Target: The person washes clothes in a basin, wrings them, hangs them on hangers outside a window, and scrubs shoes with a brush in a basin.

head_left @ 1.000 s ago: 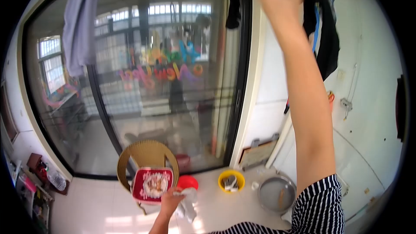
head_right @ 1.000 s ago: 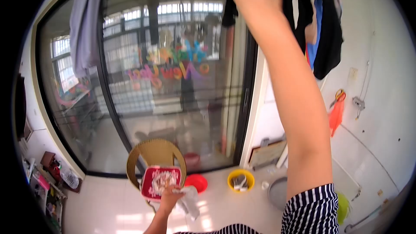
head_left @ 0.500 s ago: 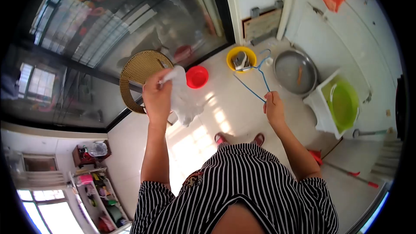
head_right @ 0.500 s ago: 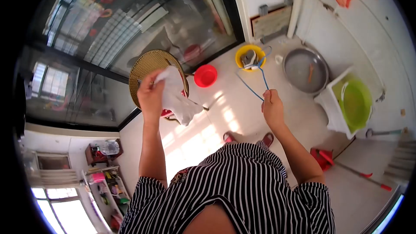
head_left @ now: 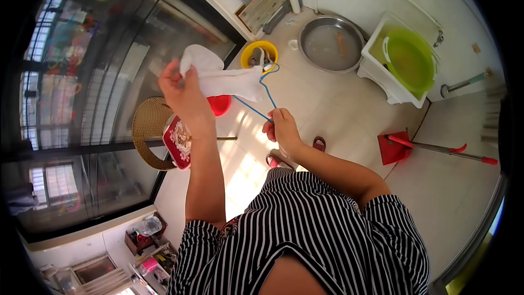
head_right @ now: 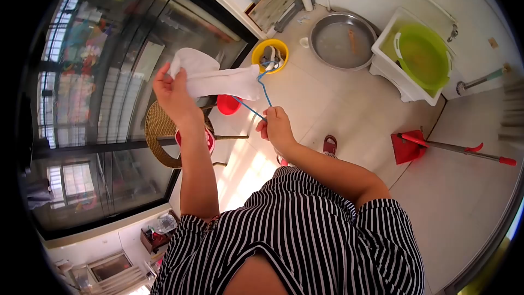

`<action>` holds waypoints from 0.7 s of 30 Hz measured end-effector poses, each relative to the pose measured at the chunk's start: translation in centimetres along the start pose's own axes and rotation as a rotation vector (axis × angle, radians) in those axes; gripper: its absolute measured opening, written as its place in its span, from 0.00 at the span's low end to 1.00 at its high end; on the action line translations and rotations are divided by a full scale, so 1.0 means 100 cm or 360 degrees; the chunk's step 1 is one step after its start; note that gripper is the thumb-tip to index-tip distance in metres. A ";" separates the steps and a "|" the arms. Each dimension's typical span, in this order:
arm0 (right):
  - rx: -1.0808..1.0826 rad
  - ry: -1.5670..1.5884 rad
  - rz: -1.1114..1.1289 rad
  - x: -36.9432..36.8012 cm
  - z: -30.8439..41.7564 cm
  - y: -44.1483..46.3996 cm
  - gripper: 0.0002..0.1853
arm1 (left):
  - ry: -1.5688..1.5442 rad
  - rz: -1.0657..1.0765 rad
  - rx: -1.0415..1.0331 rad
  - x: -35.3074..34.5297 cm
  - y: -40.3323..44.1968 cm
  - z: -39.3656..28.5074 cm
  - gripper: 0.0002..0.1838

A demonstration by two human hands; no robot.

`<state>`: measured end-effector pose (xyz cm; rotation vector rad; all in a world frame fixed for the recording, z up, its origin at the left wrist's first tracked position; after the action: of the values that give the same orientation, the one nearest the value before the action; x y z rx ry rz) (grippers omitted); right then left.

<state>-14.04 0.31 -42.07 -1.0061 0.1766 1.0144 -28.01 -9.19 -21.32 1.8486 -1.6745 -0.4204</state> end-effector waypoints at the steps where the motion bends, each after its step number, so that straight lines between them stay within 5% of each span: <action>1: 0.0063 0.0109 -0.0065 0.002 0.011 -0.005 0.13 | -0.0022 0.0025 -0.0003 -0.015 -0.010 -0.001 0.18; 6: 0.0260 0.0311 -0.0388 0.044 0.037 -0.015 0.14 | -0.0173 0.0179 0.0131 -0.073 -0.049 0.013 0.21; 15: 0.1001 -0.0619 -0.1105 0.096 0.105 -0.042 0.12 | -0.0690 0.0518 0.0383 -0.160 -0.092 0.008 0.21; 21: 0.1122 -0.0880 -0.1690 0.125 0.145 -0.053 0.10 | -0.0864 0.0660 0.0570 -0.208 -0.102 0.007 0.22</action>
<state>-7.47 18.52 -37.50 -0.0623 -0.4111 0.1612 -23.63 11.12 -31.52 1.6374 -2.5813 -0.4963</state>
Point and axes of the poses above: each hand's wrist, its own y-axis towards the middle knuckle, its own x-axis out of the back of the hand, z = x × y, the point moved 7 cm from there along y, towards the middle knuckle, and after that the axes turned 10 degrees about -x, right-handed, at the moved point
